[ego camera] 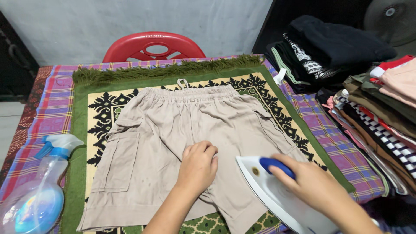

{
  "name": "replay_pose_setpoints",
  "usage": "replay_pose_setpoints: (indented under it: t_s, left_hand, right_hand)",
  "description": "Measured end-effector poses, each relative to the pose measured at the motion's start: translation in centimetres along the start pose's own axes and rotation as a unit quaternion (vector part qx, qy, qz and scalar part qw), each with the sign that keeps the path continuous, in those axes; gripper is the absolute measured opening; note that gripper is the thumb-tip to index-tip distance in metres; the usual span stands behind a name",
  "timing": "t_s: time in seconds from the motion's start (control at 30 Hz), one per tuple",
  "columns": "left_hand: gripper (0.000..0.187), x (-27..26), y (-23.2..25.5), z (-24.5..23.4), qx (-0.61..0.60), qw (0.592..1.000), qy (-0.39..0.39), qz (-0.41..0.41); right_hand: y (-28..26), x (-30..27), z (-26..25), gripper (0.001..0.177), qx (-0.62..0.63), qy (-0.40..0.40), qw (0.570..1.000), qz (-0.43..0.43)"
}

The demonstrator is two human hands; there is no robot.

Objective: The person irons a pair of beige shorts laid out on a patterned mat. They repeatedly smooth the fabric with one hand while moving a blue and white iron over the garment, adjusting the shorts several times to cover different areas.

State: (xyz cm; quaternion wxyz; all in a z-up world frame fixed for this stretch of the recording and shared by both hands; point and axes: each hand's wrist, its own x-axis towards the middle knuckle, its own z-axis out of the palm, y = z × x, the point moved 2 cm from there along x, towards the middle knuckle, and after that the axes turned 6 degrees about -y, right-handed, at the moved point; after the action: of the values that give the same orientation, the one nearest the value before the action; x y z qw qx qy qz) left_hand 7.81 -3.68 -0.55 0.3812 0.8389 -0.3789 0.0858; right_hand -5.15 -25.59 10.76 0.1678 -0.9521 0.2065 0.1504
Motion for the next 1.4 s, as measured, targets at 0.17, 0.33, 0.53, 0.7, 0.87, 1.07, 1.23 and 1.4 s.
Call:
replay_pose_setpoints:
  t_s: [0.17,0.33,0.53,0.7,0.87,1.07,1.23,1.4]
  left_hand:
    - [0.027,-0.3,-0.3,0.0,0.005,0.999,0.022,-0.041]
    - [0.037,-0.3,-0.8,-0.1,0.004,0.994,0.049,-0.097]
    - [0.05,0.0,-0.7,-0.1,0.011,0.99,0.06,-0.129]
    - [0.062,0.1,-1.6,-0.4,-0.007,0.982,0.052,-0.182]
    - [0.052,0.7,-3.0,-0.2,-0.008,0.98,0.035,-0.197]
    - [0.034,1.0,-3.7,-0.8,-0.037,0.979,0.068,-0.189]
    - [0.024,0.8,-3.4,-1.3,-0.083,0.975,0.103,-0.179]
    - [0.025,0.7,-3.3,-1.7,-0.109,0.968,0.108,-0.197]
  right_hand:
    - [-4.7,5.0,0.0,0.042,-0.017,0.092,0.993,-0.066]
    - [-8.6,8.4,-1.4,0.043,-0.031,0.114,0.99,-0.074]
    - [-6.6,5.0,-1.1,0.039,0.018,0.012,0.999,-0.05]
    - [-2.0,-0.4,-0.7,0.038,0.023,-0.009,0.998,0.054]
    - [-1.5,-1.2,-0.8,0.042,0.016,0.002,0.992,0.123]
    - [-5.2,3.3,-1.2,0.046,-0.005,0.036,0.997,0.074]
    - [-7.5,7.6,-1.8,0.045,-0.001,0.069,0.998,0.004]
    - [-6.7,7.6,-1.3,0.042,0.022,0.053,0.993,-0.107]
